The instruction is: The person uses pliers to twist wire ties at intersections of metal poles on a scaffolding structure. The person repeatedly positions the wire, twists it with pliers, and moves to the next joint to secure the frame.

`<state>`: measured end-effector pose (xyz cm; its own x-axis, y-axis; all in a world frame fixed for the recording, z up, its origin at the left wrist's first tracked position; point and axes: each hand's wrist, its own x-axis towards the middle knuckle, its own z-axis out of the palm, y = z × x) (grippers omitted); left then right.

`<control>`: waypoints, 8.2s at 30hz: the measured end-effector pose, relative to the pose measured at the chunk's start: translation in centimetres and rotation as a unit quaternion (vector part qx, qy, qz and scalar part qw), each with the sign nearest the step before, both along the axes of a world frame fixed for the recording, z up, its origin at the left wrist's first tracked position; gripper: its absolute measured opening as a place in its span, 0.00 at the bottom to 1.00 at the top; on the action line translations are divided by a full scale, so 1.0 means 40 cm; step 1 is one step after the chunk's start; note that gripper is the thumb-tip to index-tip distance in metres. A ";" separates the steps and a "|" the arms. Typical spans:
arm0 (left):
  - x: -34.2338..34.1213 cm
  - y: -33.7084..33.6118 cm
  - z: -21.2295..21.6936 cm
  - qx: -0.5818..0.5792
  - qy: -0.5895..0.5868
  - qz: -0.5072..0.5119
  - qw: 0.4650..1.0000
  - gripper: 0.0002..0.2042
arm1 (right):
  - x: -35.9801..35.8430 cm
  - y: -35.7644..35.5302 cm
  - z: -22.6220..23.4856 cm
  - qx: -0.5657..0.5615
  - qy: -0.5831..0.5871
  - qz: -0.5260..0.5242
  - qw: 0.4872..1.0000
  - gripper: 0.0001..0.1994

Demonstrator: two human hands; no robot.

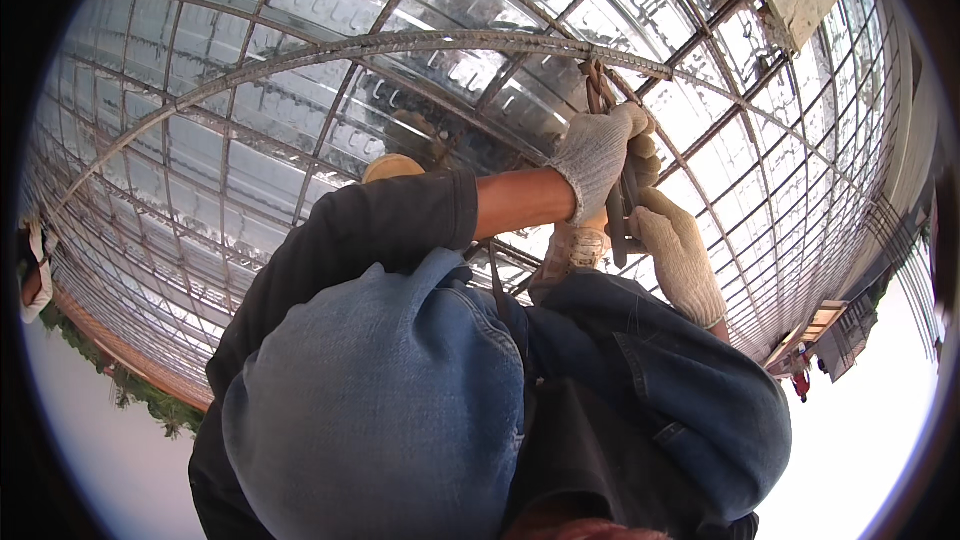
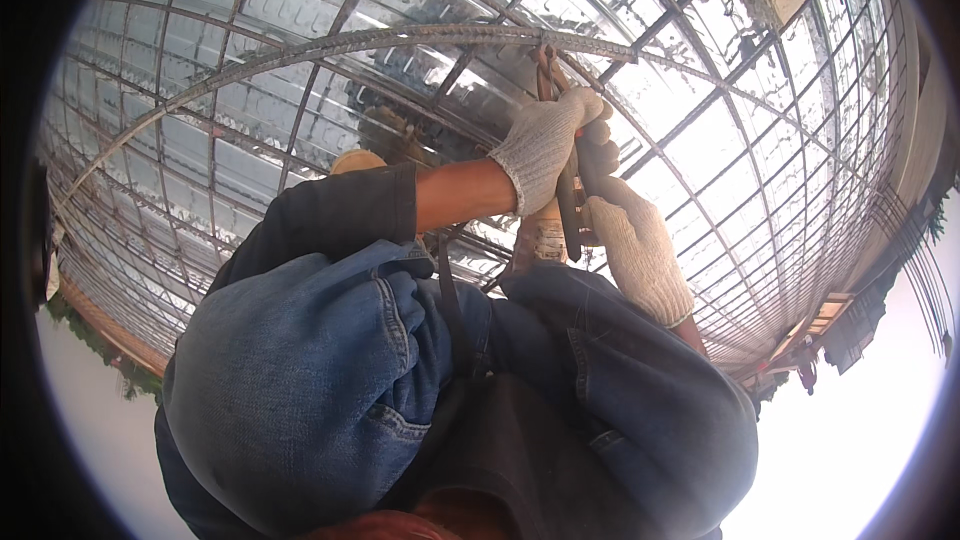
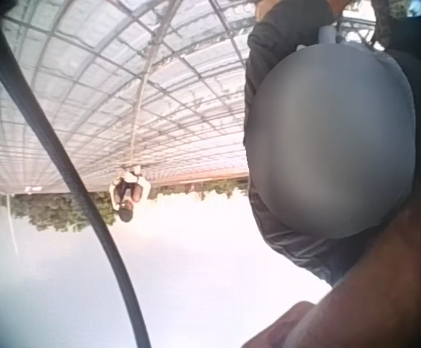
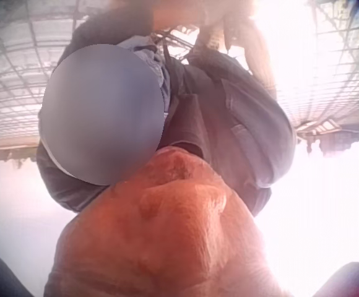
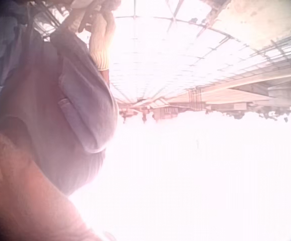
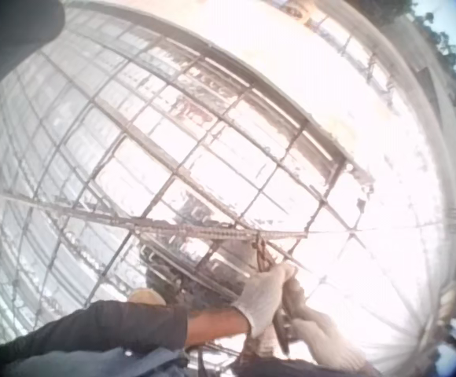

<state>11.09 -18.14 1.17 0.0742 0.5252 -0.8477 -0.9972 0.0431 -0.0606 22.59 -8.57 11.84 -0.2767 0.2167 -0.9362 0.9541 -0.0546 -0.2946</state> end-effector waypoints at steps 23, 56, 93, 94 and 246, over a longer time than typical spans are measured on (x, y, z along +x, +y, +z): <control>0.004 -0.069 -0.093 0.149 -0.032 0.018 0.988 0.14 | 0.088 -0.072 -0.153 -0.181 0.130 -0.083 0.971 0.48; 0.020 0.026 -0.001 -0.062 0.068 -0.084 0.992 0.20 | -0.004 -0.082 -0.028 0.168 0.045 0.180 0.968 0.56; -0.002 -0.099 -0.149 0.383 -0.078 0.058 0.918 0.16 | 0.128 -0.137 -0.204 -0.517 0.182 -0.445 0.708 0.24; 0.008 -0.102 -0.164 0.419 -0.128 0.107 0.893 0.16 | 0.138 -0.127 -0.215 -0.524 0.195 -0.417 0.716 0.25; -0.323 -0.138 -0.121 0.004 0.810 -0.424 0.405 0.20 | -0.238 -0.100 0.109 0.078 0.245 0.015 0.966 0.26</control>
<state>-1.81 -23.66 -3.66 -0.4200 0.8960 -0.1441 0.6450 0.4064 0.6472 13.05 -12.55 16.19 -0.6864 0.3300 -0.6481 0.6987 0.0522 -0.7135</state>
